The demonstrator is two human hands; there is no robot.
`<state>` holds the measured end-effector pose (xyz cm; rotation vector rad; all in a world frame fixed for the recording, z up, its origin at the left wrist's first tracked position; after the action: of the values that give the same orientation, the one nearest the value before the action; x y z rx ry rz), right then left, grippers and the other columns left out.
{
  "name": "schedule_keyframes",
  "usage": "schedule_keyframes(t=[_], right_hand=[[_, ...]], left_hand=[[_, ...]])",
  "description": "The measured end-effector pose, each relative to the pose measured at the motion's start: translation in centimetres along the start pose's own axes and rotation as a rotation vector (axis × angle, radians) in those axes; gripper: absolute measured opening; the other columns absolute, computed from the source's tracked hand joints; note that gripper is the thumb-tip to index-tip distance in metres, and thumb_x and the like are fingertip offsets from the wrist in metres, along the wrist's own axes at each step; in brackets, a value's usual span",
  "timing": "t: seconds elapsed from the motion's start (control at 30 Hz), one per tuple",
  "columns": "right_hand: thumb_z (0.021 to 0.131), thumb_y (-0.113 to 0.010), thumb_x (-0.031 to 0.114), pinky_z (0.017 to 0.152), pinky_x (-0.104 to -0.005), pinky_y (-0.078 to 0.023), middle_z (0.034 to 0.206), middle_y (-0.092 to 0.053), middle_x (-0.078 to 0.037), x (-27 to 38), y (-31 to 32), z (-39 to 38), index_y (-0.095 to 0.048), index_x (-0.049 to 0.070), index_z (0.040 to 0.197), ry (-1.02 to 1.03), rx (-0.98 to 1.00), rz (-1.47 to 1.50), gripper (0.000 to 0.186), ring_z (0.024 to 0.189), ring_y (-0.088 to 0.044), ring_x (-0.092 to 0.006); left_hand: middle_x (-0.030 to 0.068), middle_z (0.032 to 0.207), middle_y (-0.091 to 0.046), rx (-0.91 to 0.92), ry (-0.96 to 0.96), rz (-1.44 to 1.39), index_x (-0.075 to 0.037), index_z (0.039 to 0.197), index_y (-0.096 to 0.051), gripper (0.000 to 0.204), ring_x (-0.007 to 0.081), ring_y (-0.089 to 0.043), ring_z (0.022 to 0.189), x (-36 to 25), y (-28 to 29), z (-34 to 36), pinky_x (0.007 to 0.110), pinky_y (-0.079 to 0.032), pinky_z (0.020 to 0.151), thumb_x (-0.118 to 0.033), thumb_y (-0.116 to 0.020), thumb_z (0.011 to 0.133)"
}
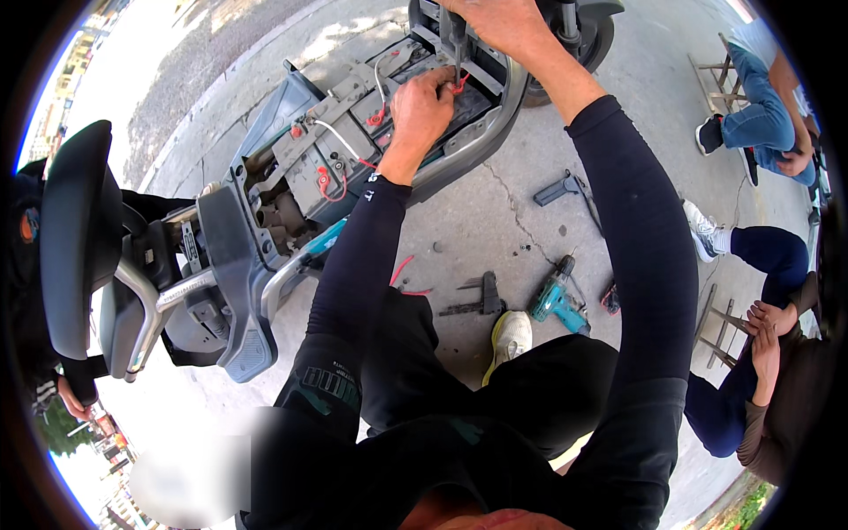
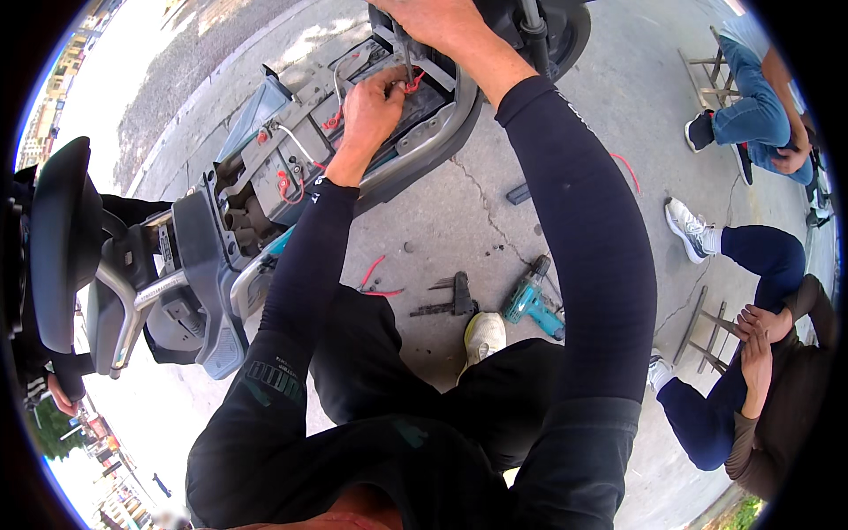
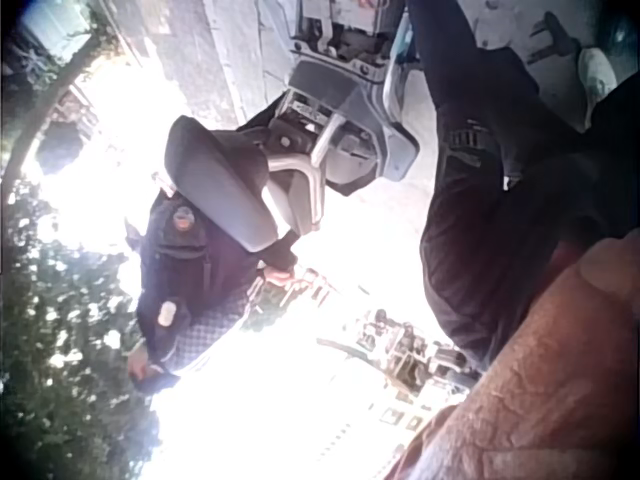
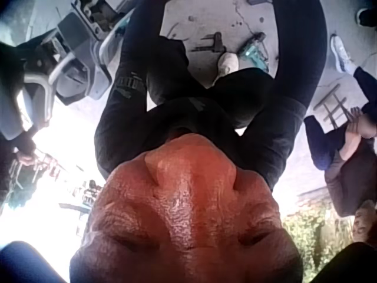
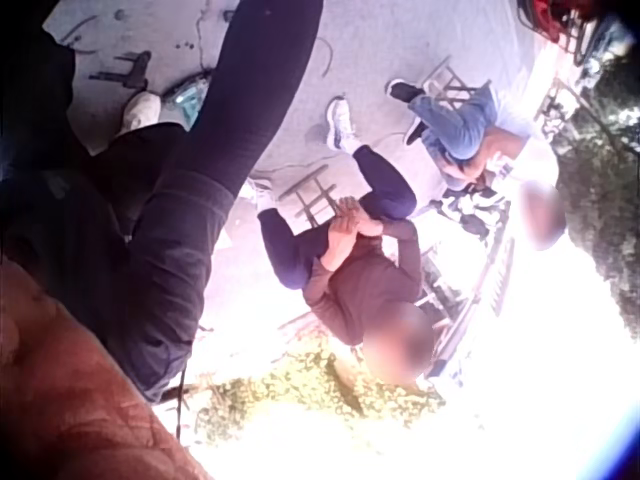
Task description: The person uses a cordless drill to remove and install screws on a scooter's battery compartment. They handle the battery, connect wires, and use a multimeter to test the electrical connections. The person also uses pliers and a screwdriver to adjust components within the compartment.
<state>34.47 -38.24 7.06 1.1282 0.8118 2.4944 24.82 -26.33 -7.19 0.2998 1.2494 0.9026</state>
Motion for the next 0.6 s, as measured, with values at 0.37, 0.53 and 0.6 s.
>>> schedule_keyframes(t=[0.37, 0.53, 0.6], right_hand=[[0.076, -0.078, 0.038, 0.086, -0.0489, -0.055, 0.095, -0.072, -0.029, 1.0, 0.5, 3.7, -0.071, -0.006, 0.091, -0.054, 0.286, -0.226, 0.047, 0.096, -0.070, -0.0437], [0.077, -0.076, 0.038, 0.088, -0.0503, -0.054, 0.100, -0.070, -0.030, -0.1, -0.7, 3.7, -0.068, -0.006, 0.096, 0.037, 0.231, -0.260, 0.049, 0.100, -0.068, -0.0441], [0.078, -0.076, 0.040, 0.089, -0.0505, -0.054, 0.101, -0.070, -0.029, 0.3, -1.3, 2.5, -0.067, -0.004, 0.100, 0.038, 0.267, -0.223, 0.050, 0.101, -0.068, -0.0444]], left_hand=[[0.0138, 0.102, -0.075, -0.017, -0.006, -0.013, -0.010, 0.109, -0.076, 0.024, 0.0367, -0.071, 0.093, -0.2, 0.1, -0.2, 0.046, -0.055, 0.081, -0.016, -0.063, 0.090], [0.0162, 0.108, -0.075, -0.102, -0.069, -0.156, -0.002, 0.125, -0.067, 0.038, 0.0305, -0.071, 0.101, -1.1, 1.1, 1.2, 0.039, -0.053, 0.091, -0.021, -0.070, 0.092], [0.0195, 0.110, -0.073, -0.076, -0.137, -0.325, 0.003, 0.128, -0.061, 0.044, 0.0306, -0.070, 0.104, -1.8, 2.8, 3.2, 0.039, -0.052, 0.094, -0.023, -0.070, 0.094]])
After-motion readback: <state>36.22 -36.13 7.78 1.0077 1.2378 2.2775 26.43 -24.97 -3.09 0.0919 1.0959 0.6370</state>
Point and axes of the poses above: each hand's wrist, its own z-axis towards the middle knuckle, its own y-axis out of the back of the hand, x = y × z, the point moved 3 cm from there along z, towards the middle knuckle
